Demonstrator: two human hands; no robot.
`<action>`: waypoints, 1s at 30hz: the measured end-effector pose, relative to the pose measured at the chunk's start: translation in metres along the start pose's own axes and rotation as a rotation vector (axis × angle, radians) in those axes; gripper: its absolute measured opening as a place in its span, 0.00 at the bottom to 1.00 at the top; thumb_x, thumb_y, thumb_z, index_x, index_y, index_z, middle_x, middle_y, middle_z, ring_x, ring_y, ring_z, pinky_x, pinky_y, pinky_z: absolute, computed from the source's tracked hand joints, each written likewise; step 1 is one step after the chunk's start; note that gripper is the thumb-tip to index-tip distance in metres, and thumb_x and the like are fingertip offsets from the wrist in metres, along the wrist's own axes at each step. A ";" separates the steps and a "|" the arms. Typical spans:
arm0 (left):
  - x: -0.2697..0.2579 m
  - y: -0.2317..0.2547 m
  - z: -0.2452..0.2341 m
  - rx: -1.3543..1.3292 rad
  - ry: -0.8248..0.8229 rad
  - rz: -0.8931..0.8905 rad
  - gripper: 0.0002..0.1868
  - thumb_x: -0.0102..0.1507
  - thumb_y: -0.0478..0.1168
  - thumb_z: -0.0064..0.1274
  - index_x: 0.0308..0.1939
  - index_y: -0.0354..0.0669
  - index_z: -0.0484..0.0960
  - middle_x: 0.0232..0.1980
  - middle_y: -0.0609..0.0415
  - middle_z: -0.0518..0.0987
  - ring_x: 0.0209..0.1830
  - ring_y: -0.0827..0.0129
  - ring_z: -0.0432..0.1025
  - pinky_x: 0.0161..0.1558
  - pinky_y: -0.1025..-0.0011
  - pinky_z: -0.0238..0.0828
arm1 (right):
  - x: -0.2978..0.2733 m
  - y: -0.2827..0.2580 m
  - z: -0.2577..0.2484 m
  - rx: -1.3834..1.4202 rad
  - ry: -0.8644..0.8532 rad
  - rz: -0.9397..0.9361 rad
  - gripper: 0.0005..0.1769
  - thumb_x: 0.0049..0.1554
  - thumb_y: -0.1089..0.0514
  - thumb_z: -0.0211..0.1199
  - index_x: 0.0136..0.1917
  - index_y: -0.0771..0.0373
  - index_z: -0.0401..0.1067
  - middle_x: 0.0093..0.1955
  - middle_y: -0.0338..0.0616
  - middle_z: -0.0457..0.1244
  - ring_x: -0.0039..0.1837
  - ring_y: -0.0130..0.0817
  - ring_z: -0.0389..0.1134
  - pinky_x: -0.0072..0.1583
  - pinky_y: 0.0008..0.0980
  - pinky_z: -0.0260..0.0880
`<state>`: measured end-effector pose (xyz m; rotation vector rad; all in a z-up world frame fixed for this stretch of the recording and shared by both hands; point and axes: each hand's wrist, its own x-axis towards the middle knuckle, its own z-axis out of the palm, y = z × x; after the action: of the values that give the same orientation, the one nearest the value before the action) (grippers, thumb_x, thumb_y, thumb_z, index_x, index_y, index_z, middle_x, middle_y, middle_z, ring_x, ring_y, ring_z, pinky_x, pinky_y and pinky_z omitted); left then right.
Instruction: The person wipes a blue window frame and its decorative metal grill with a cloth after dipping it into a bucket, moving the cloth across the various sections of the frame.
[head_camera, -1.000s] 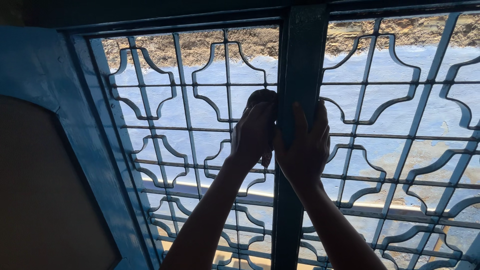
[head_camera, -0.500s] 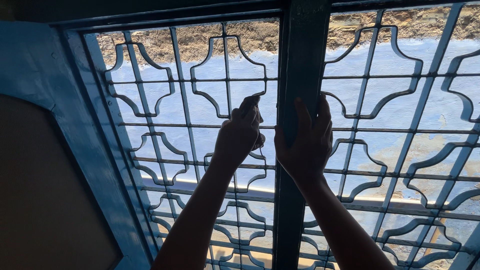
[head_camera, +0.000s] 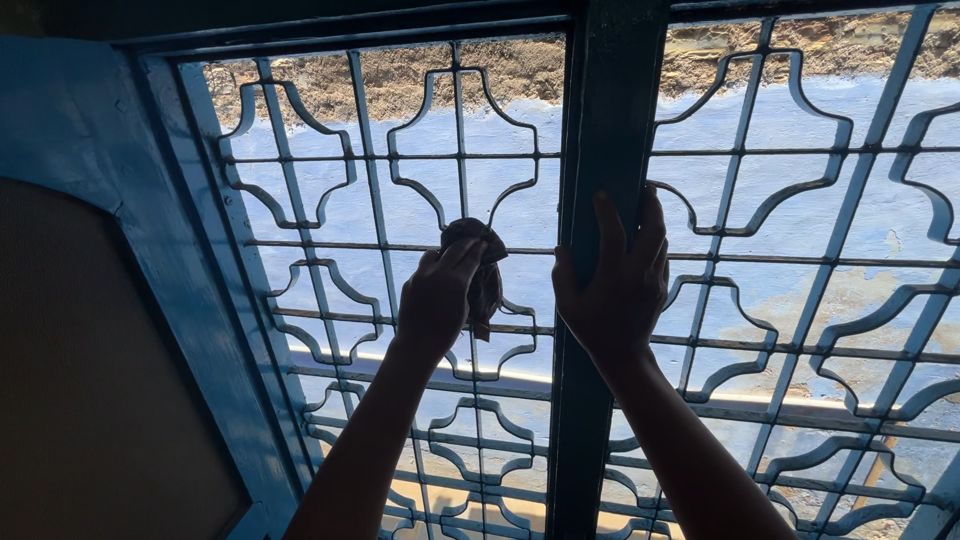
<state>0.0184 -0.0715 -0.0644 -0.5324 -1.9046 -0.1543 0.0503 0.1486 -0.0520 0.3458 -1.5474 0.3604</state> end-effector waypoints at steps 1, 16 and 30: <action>-0.002 -0.001 0.001 -0.015 0.017 -0.011 0.25 0.61 0.25 0.52 0.62 0.42 0.80 0.64 0.53 0.79 0.50 0.56 0.78 0.48 0.67 0.83 | 0.000 0.000 0.000 -0.002 0.003 -0.001 0.45 0.59 0.50 0.70 0.82 0.55 0.52 0.78 0.66 0.46 0.74 0.59 0.61 0.64 0.53 0.74; -0.021 -0.074 -0.002 -0.264 0.269 -0.302 0.22 0.63 0.21 0.44 0.59 0.35 0.82 0.60 0.40 0.81 0.61 0.50 0.77 0.66 0.59 0.73 | 0.000 0.002 0.003 -0.014 0.014 -0.011 0.44 0.60 0.50 0.70 0.82 0.56 0.52 0.78 0.66 0.45 0.74 0.59 0.61 0.64 0.52 0.74; 0.050 -0.185 -0.066 -1.041 1.063 -0.829 0.13 0.72 0.40 0.41 0.58 0.46 0.76 0.53 0.51 0.84 0.48 0.67 0.84 0.48 0.67 0.85 | 0.001 0.000 0.001 -0.035 0.018 -0.020 0.43 0.61 0.50 0.69 0.83 0.56 0.53 0.78 0.65 0.46 0.73 0.57 0.63 0.63 0.49 0.76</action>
<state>-0.0208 -0.2450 0.0325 -0.1728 -0.7497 -1.6578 0.0497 0.1480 -0.0514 0.3298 -1.5294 0.3202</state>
